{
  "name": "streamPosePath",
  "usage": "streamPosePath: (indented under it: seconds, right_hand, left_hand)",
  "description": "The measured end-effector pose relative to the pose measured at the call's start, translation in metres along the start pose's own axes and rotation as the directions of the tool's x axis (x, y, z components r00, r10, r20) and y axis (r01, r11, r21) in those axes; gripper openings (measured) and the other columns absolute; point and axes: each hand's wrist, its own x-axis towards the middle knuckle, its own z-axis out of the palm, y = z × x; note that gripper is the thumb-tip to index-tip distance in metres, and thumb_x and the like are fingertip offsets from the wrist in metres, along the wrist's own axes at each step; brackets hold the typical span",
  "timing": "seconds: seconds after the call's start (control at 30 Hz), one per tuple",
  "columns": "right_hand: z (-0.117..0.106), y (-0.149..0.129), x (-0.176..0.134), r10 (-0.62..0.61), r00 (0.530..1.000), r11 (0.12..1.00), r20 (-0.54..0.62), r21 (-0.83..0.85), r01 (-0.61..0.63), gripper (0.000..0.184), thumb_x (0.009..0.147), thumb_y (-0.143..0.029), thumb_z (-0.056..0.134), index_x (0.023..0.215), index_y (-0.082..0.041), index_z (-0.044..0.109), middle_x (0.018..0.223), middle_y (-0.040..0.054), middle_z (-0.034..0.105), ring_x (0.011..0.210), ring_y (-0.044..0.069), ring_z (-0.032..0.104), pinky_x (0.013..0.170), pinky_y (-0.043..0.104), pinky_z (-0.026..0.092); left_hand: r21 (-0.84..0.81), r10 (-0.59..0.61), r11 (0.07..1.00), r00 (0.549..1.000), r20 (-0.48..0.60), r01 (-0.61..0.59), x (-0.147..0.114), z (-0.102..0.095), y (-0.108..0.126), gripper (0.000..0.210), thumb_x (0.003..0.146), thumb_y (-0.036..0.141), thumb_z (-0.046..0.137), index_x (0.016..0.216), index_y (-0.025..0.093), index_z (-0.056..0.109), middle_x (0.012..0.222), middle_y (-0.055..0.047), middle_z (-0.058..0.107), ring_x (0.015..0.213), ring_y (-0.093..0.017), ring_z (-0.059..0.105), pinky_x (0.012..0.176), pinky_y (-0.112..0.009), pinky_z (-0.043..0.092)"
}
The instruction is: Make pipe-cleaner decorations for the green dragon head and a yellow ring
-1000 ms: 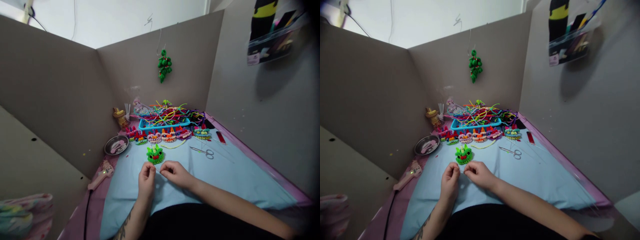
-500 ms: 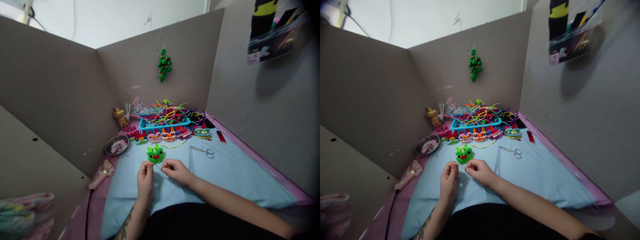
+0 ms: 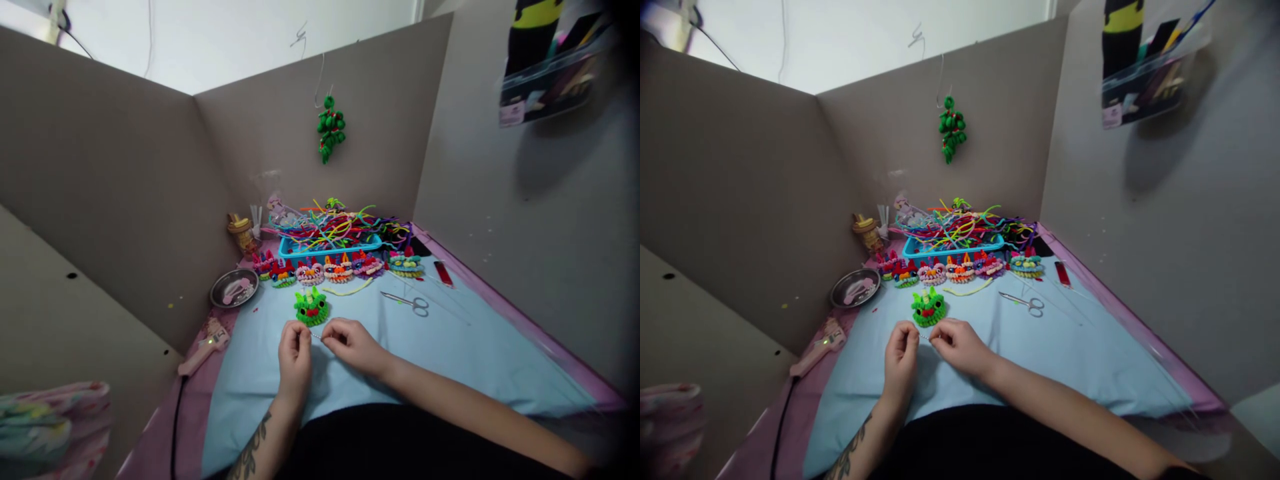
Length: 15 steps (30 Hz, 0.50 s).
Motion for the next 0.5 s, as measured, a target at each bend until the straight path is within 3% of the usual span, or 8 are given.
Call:
streamPosePath:
  seconds: [0.13,0.33,0.5]
  right_hand:
    - [-0.001,0.001,-0.001,-0.055,0.998,0.997,-0.014,-0.049,0.054,0.013,0.075,-0.015,0.050,0.068,-0.017,0.061,0.064,0.0006,0.055,0.063,0.012,0.049,0.060,0.023,0.037]
    - [-0.002,0.010,0.002,0.177,0.984,0.968,-0.013,0.185,-0.171,0.010,0.076,-0.023,0.053,0.075,-0.016,0.060,0.056,-0.0035,0.048,0.052,0.009,0.042,0.050,0.020,0.033]
    - [-0.002,0.013,0.003,0.225,0.974,0.934,-0.003,0.284,-0.215,0.014,0.075,-0.026,0.054,0.080,-0.015,0.061,0.056,-0.0040,0.047,0.052,0.009,0.040,0.050,0.021,0.032]
  left_hand:
    - [-0.052,-0.062,0.997,0.995,-0.081,0.058,0.002,-0.003,-0.004,0.024,0.080,0.039,0.053,0.068,0.018,0.050,0.066,0.001,0.044,0.064,-0.013,0.042,0.062,-0.022,0.036]
    - [-0.068,-0.148,0.988,0.980,-0.130,0.141,0.004,-0.004,-0.006,0.025,0.079,0.041,0.054,0.071,0.018,0.050,0.064,0.004,0.042,0.057,-0.010,0.037,0.056,-0.020,0.032]
    - [-0.135,-0.208,0.972,0.974,-0.095,0.194,0.002,-0.011,-0.005,0.028,0.080,0.046,0.051,0.074,0.018,0.050,0.059,0.005,0.039,0.050,-0.009,0.033,0.048,-0.020,0.027]
